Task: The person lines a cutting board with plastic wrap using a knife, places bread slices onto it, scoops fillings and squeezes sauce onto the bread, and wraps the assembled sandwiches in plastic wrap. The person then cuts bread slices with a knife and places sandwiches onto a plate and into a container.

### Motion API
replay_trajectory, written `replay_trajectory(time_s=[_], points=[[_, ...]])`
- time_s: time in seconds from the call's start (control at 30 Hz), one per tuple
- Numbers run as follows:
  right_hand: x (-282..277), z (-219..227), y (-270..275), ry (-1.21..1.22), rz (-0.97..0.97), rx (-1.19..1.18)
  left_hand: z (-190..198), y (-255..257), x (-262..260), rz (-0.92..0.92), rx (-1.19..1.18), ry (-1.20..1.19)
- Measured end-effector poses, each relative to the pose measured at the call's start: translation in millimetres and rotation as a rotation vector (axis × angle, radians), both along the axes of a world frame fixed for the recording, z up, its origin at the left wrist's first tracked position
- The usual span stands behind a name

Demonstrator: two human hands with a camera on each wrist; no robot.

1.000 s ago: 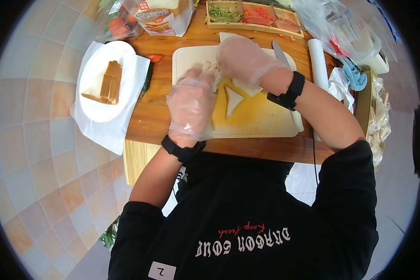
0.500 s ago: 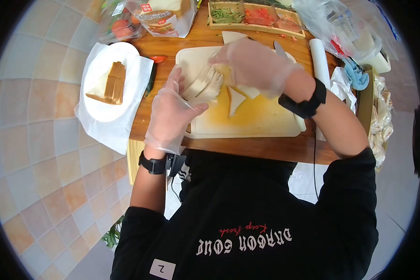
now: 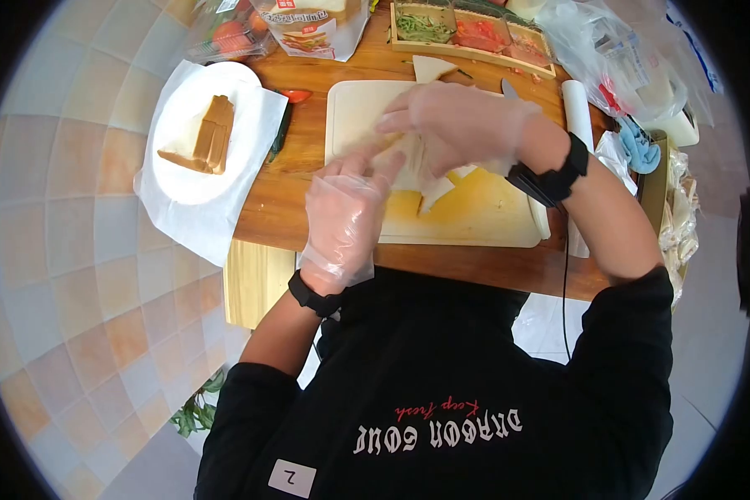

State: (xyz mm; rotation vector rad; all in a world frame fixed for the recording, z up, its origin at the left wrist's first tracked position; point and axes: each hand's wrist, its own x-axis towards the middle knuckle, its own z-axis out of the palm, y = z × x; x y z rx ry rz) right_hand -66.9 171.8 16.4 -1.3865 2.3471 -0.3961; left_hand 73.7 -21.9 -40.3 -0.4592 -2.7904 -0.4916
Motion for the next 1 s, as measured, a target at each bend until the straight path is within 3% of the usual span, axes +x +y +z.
replay_trajectory(time_s=[0.1, 0.17, 0.23, 0.3, 0.37, 0.43, 0.5, 0.57, 0.7, 0.9, 1.0], points=[[-4, -8, -14, -0.005, 0.132, -0.032, 2, -1, 4, -0.050, 0.045, 0.028], [6, 4, -30, -0.041, 0.093, 0.316, 5, -2, 6, -0.051, 0.109, 0.032], [18, 10, -31, 0.037, 0.114, 0.392, 6, -3, 6, -0.046, 0.173, 0.043], [23, 6, -24, 0.111, 0.126, 0.469, 6, -1, 6, 0.226, 0.496, -0.228], [27, -6, -18, 0.197, 0.115, 0.301, -4, -12, 2, 0.180, 0.464, -0.299], [31, -7, -17, 0.229, 0.115, 0.300, -6, -15, 1, 0.130, 0.428, -0.369], [34, -7, -19, 0.266, 0.121, 0.297, -3, -11, 1, 0.052, 0.181, -0.223], [36, -9, -18, 0.145, 0.076, 0.301, -4, -11, 0, 0.054, 0.134, -0.226], [49, -7, -22, 0.245, 0.094, 0.246, -11, -12, -1, 0.060, -0.018, -0.193], [43, -11, -20, 0.260, 0.120, 0.247, -6, -16, -3, 0.041, 0.137, -0.260], [36, -15, -19, 0.196, 0.013, 0.311, 12, -25, 1, 0.056, 0.266, -0.265]])
